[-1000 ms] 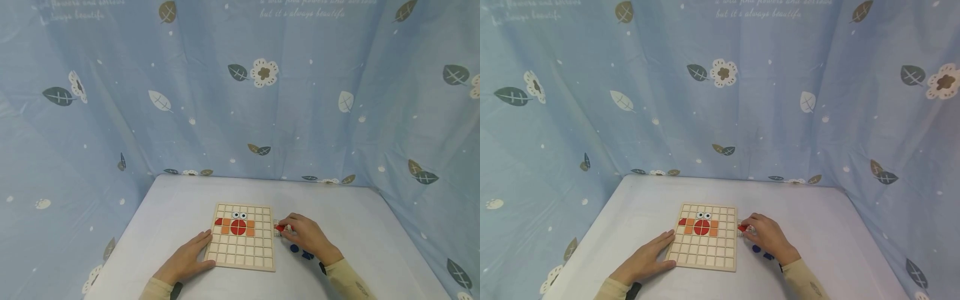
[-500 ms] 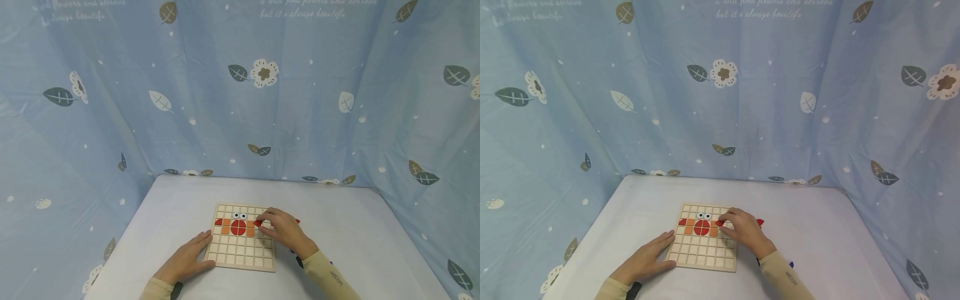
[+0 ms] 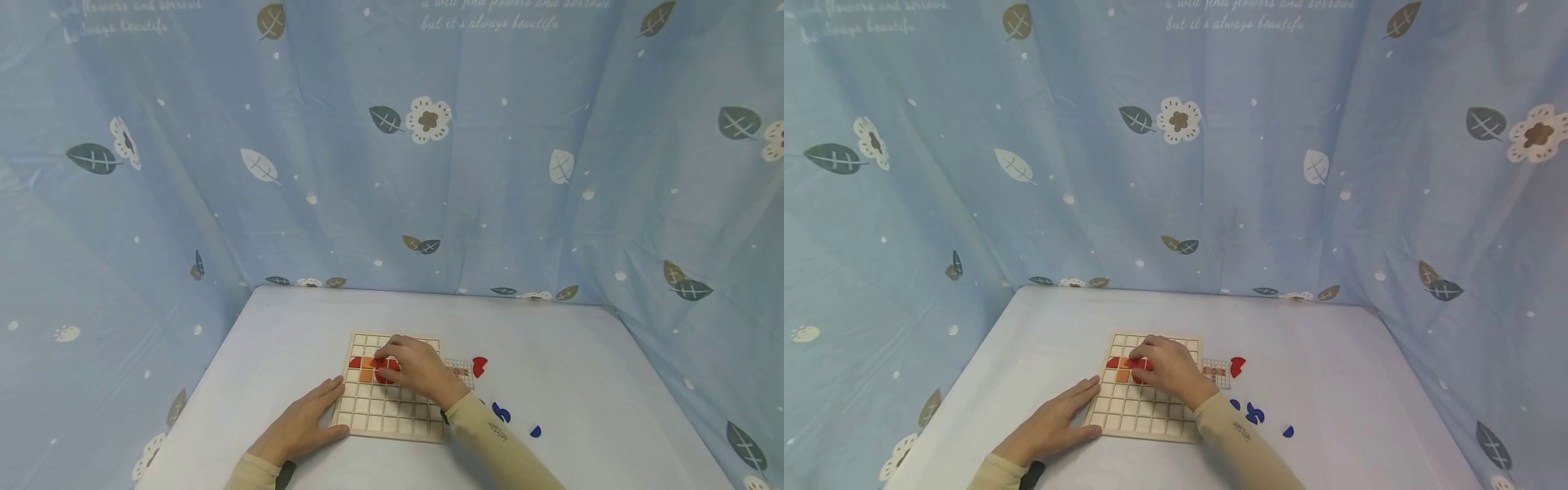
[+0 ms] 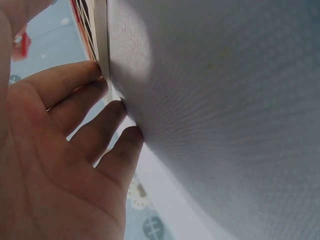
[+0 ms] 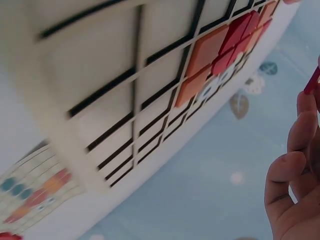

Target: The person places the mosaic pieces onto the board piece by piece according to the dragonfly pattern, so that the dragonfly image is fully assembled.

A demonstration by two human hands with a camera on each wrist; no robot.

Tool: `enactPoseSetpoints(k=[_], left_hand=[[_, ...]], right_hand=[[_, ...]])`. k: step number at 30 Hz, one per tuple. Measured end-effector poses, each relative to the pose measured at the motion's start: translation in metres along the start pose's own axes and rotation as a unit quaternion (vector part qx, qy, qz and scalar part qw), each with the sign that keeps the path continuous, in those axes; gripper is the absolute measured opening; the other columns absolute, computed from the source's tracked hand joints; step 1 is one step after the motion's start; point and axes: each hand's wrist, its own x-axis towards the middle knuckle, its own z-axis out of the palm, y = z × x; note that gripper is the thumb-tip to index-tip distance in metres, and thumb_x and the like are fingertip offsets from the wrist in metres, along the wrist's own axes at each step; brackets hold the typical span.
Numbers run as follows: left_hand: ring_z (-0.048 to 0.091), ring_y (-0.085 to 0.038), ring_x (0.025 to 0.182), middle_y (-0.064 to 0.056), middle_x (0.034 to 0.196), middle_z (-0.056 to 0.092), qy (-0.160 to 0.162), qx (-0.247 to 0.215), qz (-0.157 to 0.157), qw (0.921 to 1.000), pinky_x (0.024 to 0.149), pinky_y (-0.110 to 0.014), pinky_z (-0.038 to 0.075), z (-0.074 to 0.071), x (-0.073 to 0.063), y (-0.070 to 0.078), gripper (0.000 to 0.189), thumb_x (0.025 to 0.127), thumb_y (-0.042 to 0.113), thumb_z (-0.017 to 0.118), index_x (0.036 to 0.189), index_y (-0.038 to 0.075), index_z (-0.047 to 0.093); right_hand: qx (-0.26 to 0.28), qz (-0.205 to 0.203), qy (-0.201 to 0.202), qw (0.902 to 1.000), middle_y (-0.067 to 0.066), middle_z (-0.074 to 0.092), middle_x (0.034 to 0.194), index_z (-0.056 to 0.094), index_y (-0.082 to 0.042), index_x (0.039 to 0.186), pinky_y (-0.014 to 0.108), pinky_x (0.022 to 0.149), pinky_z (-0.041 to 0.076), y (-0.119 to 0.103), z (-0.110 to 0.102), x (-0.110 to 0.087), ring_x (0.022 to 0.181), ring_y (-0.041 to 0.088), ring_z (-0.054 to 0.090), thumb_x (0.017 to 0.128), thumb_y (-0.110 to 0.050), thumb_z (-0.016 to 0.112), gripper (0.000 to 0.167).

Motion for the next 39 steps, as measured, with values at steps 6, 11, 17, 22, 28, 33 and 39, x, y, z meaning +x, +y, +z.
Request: enactPoseSetpoints(k=[6, 11, 17, 22, 28, 33, 39], left_hand=[[0.04, -0.035, 0.144, -0.006, 0.159, 0.042, -0.003, 0.001, 0.003, 1.0, 0.112, -0.054, 0.04, -0.001, 0.0, 0.0, 0.086, 0.087, 0.059, 0.072, 0.15, 0.005, 0.049], [0.04, -0.036, 0.144, -0.008, 0.159, 0.041, -0.007, 0.0, 0.006, 1.0, 0.112, -0.055, 0.04, -0.003, 0.001, 0.0, 0.088, 0.087, 0.06, 0.072, 0.15, 0.004, 0.049], [0.041, -0.038, 0.143, -0.009, 0.159, 0.041, 0.001, 0.002, 0.019, 0.9998, 0.112, -0.055, 0.04, -0.002, 0.001, -0.002, 0.087, 0.088, 0.06, 0.07, 0.15, 0.003, 0.048], [0.041, -0.039, 0.142, -0.01, 0.158, 0.043, 0.001, -0.004, 0.018, 0.9998, 0.111, -0.056, 0.04, -0.002, 0.001, -0.001, 0.087, 0.088, 0.059, 0.071, 0.15, 0.003, 0.048], [0.041, -0.038, 0.143, -0.009, 0.157, 0.043, 0.0, -0.004, 0.013, 0.9999, 0.112, -0.056, 0.04, -0.002, 0.001, -0.002, 0.086, 0.087, 0.057, 0.072, 0.15, 0.003, 0.049], [0.042, -0.038, 0.142, -0.009, 0.158, 0.043, 0.001, 0.001, 0.016, 0.9999, 0.112, -0.055, 0.04, -0.002, 0.0, -0.002, 0.085, 0.088, 0.057, 0.072, 0.15, 0.004, 0.049], [0.041, -0.038, 0.142, -0.009, 0.158, 0.043, -0.002, -0.001, 0.012, 0.9999, 0.112, -0.056, 0.039, -0.002, 0.0, -0.001, 0.085, 0.088, 0.056, 0.072, 0.15, 0.003, 0.048]], right_hand=[[-0.007, -0.018, -0.034, 0.9992, -0.009, 0.068, 0.106, 0.077, -0.024, 0.113, 0.025, 0.078, 0.056, -0.004, 0.013, 0.019, 0.091, 0.006, 0.063, 0.093, -0.035, 0.076, 0.024], [0.008, -0.035, -0.052, 0.998, -0.007, 0.068, 0.1, 0.078, -0.022, 0.112, 0.021, 0.071, 0.053, -0.009, 0.021, 0.033, 0.081, 0.003, 0.06, 0.091, -0.031, 0.078, 0.022], [-0.016, -0.038, -0.077, 0.9962, -0.011, 0.067, 0.098, 0.079, -0.026, 0.107, 0.02, 0.069, 0.052, -0.017, 0.03, 0.044, 0.08, 0.0, 0.056, 0.09, -0.031, 0.079, 0.018], [-0.026, -0.033, -0.094, 0.9947, -0.013, 0.066, 0.095, 0.08, -0.028, 0.104, 0.018, 0.066, 0.05, -0.019, 0.036, 0.048, 0.078, -0.002, 0.054, 0.089, -0.031, 0.08, 0.015], [-0.037, -0.023, -0.114, 0.9925, -0.014, 0.066, 0.097, 0.08, -0.028, 0.106, 0.019, 0.069, 0.052, -0.02, 0.039, 0.051, 0.08, -0.001, 0.056, 0.089, -0.032, 0.08, 0.017], [-0.042, -0.017, -0.131, 0.9903, -0.013, 0.065, 0.095, 0.08, -0.026, 0.107, 0.019, 0.07, 0.052, -0.021, 0.042, 0.051, 0.079, 0.0, 0.055, 0.09, -0.031, 0.079, 0.017], [-0.037, -0.011, -0.143, 0.989, -0.012, 0.065, 0.094, 0.08, -0.025, 0.105, 0.018, 0.068, 0.051, -0.022, 0.042, 0.053, 0.078, 0.0, 0.054, 0.09, -0.027, 0.079, 0.015]])
